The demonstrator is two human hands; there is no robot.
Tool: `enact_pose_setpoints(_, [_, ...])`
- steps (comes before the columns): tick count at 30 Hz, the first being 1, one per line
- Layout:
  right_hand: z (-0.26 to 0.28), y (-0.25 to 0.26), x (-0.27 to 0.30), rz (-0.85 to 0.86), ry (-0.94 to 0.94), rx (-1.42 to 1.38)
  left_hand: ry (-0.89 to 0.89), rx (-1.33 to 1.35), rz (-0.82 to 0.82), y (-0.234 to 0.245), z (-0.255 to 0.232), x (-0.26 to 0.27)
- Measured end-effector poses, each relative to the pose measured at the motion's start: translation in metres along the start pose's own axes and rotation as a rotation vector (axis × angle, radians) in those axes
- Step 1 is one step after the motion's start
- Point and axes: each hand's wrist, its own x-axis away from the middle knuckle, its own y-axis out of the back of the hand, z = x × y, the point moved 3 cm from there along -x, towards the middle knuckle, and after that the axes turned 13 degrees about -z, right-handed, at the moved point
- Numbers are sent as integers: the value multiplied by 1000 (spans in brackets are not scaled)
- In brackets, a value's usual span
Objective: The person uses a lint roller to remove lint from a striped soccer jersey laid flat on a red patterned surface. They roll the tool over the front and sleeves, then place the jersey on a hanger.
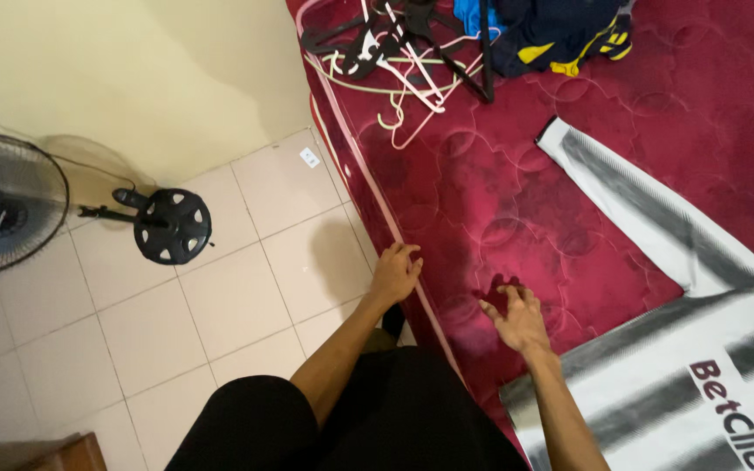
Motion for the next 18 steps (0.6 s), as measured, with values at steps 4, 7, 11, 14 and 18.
enact_pose_setpoints(4, [19,-2,-32,40,-42,19,14,27,-13,10,1,-45])
enact_pose_setpoints(7, [30,-1,-54,20,-13,25,-23,28,-92,14,3,-83])
enact_pose_setpoints(11, [50,5,-81,78,-16,76,35,109,-127,19,8,-135])
enact_pose_setpoints(14, [63,11,-98,119,-48,107,80,144,-167,20,12,-173])
enact_pose_setpoints(18, [74,19,-123,150,-45,128,122,135,-258,20,20,-228])
